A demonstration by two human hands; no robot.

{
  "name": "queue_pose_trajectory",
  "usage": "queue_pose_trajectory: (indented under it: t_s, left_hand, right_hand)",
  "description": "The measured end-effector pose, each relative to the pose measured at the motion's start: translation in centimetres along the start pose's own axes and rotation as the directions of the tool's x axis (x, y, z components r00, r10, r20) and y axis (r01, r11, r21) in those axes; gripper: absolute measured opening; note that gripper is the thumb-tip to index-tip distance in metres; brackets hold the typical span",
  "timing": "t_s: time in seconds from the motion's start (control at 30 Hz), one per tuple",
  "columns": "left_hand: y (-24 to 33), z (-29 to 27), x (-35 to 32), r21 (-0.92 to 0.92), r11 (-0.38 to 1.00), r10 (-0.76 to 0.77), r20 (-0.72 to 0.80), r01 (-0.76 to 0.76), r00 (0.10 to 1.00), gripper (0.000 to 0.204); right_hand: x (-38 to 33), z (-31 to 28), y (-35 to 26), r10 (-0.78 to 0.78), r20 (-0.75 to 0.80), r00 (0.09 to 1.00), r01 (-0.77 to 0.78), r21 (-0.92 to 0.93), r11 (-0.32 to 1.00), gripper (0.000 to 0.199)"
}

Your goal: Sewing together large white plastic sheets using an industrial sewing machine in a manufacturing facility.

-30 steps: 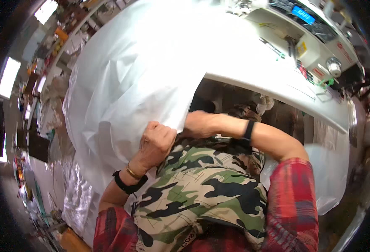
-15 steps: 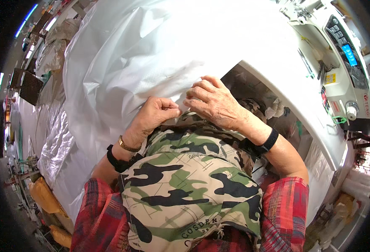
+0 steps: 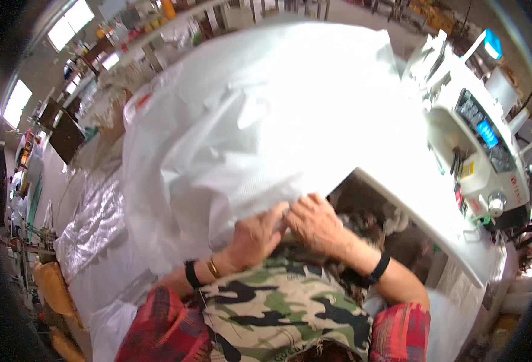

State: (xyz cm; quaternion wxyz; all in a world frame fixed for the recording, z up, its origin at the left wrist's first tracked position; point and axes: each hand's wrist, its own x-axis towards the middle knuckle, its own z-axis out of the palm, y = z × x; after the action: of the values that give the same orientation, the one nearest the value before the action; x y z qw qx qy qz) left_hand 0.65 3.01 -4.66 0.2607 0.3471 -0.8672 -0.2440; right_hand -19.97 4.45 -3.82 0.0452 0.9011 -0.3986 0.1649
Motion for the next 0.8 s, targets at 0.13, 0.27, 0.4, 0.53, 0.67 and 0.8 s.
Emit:
queue_pose_trajectory:
  t_s: [0.13, 0.27, 0.4, 0.53, 0.67, 0.8]
  left_hand:
    - [0.1, -0.6, -0.2, 0.01, 1.0, 0.012, 0.076, -0.013, 0.997, 0.059]
    - [-0.3, -1.1, -0.4, -0.142, 0.989, -0.023, 0.014, 0.025, 1.0, 0.043]
    - [-0.3, -1.9, -0.3, -0.156, 0.985, 0.07, -0.061, -0.079, 0.996, 0.035]
    - [0.1, -2.6, 0.2, -0.104, 0.984, 0.132, -0.099, -0.142, 0.986, 0.034]
    - [0.5, -3.2, 1.1, 0.047, 0.979, 0.196, 0.004, -0.196, 0.981, 0.033]
    - [1.1, -3.6, 2.6, -0.477, 0.879, 0.028, 0.066, 0.007, 0.997, 0.022]
  right_hand:
    - [0.5, -0.2, -0.4, 0.031, -0.025, 0.999, -0.03, 0.045, 0.999, 0.015]
    - [0.6, -0.9, 0.8, 0.122, -0.003, 0.992, -0.12, 0.166, 0.979, 0.017]
    - [0.6, -2.3, 2.8, 0.108, -0.001, 0.994, -0.106, 0.192, 0.976, 0.018]
    - [1.0, -2.8, 3.4, 0.151, 0.006, 0.988, -0.149, 0.219, 0.964, 0.012]
    - [1.5, -2.3, 3.7, 0.085, -0.055, 0.995, -0.077, 0.121, 0.99, 0.014]
    - [0.7, -2.7, 5.0, 0.076, -0.02, 0.997, -0.069, 0.238, 0.969, 0.019]
